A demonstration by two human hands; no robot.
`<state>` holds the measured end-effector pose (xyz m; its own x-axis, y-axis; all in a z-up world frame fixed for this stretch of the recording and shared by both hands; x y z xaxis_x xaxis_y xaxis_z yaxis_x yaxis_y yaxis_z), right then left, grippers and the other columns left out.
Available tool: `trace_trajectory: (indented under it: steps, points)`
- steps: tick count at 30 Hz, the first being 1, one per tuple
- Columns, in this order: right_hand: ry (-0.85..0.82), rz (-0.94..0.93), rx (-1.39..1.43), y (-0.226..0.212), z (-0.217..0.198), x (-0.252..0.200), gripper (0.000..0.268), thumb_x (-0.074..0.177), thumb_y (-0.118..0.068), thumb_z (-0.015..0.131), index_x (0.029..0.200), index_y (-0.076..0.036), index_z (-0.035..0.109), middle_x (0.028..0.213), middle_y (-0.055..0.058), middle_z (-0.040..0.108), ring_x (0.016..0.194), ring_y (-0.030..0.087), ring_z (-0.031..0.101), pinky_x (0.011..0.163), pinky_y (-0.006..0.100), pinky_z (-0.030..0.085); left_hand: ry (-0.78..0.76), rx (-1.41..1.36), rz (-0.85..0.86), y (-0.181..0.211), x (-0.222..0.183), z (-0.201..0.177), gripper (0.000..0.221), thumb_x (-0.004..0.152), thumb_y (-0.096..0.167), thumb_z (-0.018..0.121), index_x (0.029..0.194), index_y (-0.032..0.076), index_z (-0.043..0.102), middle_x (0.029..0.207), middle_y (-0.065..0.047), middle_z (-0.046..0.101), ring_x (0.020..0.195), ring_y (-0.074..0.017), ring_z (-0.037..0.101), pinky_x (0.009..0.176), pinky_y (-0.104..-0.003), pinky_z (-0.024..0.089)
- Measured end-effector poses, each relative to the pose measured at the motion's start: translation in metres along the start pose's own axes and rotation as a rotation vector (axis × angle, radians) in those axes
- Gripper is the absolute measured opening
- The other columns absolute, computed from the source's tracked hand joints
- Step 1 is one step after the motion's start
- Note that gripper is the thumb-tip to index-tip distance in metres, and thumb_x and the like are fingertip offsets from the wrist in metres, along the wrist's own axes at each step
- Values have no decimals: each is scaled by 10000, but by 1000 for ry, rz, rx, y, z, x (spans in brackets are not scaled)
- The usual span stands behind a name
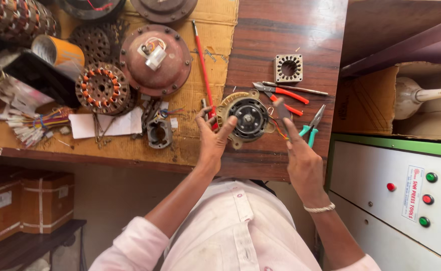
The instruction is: The person disassembles a ceiling fan motor, removes the rotor, and then reassembles the unit by inserting the rotor back into the stator and securing the end caps. The person uses pliers and a screwdriver to manipulate the components and wires.
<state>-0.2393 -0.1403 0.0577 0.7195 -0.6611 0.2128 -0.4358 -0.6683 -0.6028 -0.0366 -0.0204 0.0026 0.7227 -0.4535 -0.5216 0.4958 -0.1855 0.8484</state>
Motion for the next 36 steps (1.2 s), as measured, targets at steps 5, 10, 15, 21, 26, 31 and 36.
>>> trace_trajectory:
  steps: [5,10,15,21,26,31,36]
  points:
    - [-84,233,132,-7,-20,11,549,1067,-88,577,1591,-186,446,792,135,623,643,223,636,649,387,531,-197,79,18,19,24,-5,781,927,557,701,1551,166,441,1521,-140,529,1395,-219,485,1110,-415,355]
    - [132,129,5,-12,-63,-19,428,1094,-142,583,1519,-108,559,862,100,649,652,152,604,625,340,509,-478,250,-154,37,59,-6,766,812,486,765,1459,151,530,1328,-177,660,1199,-286,613,920,-445,466]
    - [243,-104,-54,-7,-36,-38,211,981,-105,634,1185,-153,615,878,107,660,649,223,578,570,348,457,-355,235,-262,34,56,-16,963,691,439,857,1464,211,330,1349,-153,639,1206,-248,601,882,-484,510]
    - [-57,26,-37,-53,-10,14,558,1039,3,581,1569,-160,521,973,175,666,716,297,642,669,442,541,-168,104,-235,19,27,-14,917,729,392,848,1418,226,265,1345,-149,578,1099,-238,635,808,-443,559]
    - [-28,-13,43,-56,-38,3,596,962,32,560,1524,-145,475,1133,190,689,694,260,641,638,379,540,-173,47,-101,15,18,-5,723,822,313,811,1329,176,313,1242,-155,646,1028,-189,645,738,-347,571]
    - [-147,14,24,-41,26,-7,711,861,140,554,1525,-112,525,942,166,662,594,255,587,594,364,499,-187,66,-123,23,23,-9,696,821,313,788,1299,169,304,1130,-125,688,948,-198,669,704,-360,560]
    - [-9,-48,22,-36,-22,-36,622,918,80,580,1501,-127,517,1183,202,734,742,250,669,674,327,551,-211,43,-25,17,20,-10,654,894,304,800,1312,141,324,1163,-144,693,1018,-167,645,827,-322,539]
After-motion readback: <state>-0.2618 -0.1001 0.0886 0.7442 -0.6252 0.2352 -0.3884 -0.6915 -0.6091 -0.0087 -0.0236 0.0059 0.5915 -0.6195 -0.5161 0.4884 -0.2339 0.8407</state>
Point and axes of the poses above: each hand's wrist, its own x-axis towards the middle knuckle, its own z-axis out of the palm, y = z × x, the point moved 3 cm from there along x, towards the middle knuckle
